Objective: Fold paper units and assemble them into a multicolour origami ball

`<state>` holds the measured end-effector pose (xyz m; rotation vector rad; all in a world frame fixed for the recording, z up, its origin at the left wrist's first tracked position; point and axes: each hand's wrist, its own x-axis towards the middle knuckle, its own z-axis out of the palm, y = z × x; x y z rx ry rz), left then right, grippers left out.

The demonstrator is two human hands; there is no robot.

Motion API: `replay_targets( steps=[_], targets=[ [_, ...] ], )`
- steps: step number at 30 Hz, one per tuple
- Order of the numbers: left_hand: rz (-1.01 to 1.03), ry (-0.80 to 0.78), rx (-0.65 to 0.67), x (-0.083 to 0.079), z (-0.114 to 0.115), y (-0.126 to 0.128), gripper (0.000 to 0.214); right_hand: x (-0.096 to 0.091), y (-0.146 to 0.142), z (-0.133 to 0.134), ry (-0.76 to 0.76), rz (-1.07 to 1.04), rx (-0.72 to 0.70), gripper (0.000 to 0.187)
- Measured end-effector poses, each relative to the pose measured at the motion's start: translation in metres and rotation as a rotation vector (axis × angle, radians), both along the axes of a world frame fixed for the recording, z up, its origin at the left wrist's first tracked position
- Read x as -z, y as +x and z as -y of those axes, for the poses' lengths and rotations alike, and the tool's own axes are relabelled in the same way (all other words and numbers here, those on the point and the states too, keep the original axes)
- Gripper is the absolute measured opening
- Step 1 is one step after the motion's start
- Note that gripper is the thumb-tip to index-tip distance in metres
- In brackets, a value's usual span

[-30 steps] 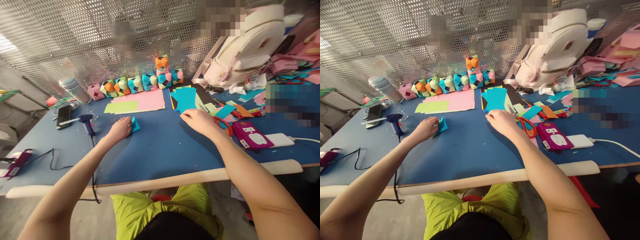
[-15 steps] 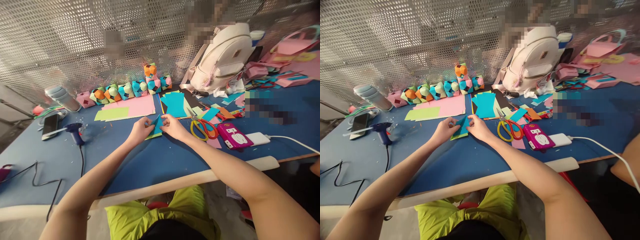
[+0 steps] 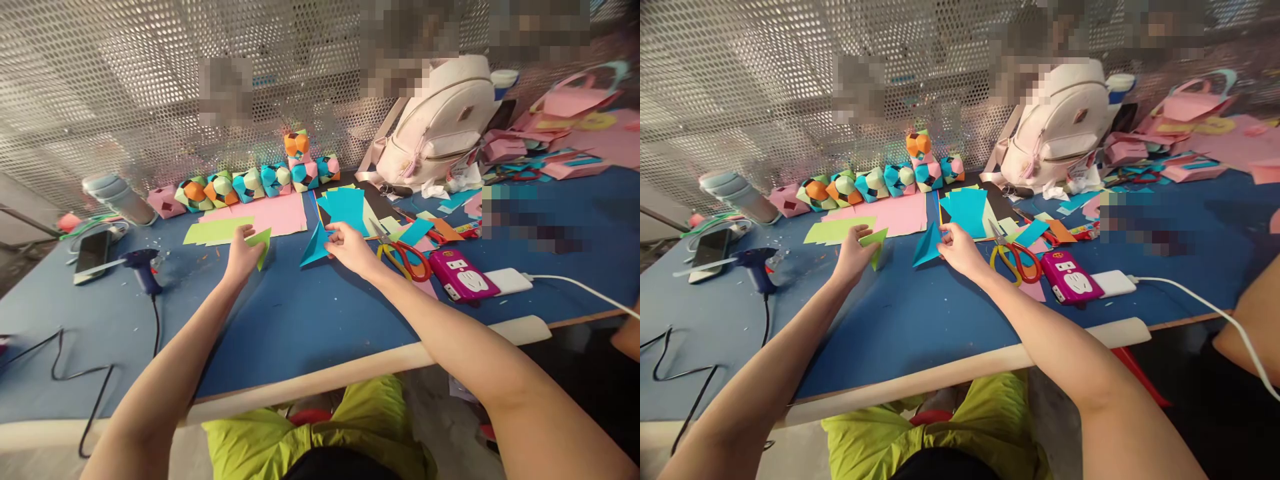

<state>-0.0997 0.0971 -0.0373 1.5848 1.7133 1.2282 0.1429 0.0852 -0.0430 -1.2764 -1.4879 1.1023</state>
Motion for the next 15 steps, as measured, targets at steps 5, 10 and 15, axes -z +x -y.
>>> replay_targets(
  steps=[5,10,15],
  targets=[
    [-0.279,0.328,-0.068,-0.012,0.020,0.007,0.044,-0.002,-0.003,0.005,-0.002,-0.006,-0.025,0.030],
    [-0.212,0.364,0.239,-0.020,0.057,0.045,0.047,-0.004,-0.007,0.015,0.026,-0.043,-0.070,0.033],
    [0.177,-0.064,0.252,-0.009,0.062,0.060,0.037,-0.001,-0.009,0.023,0.084,-0.064,-0.145,0.037]
  ],
)
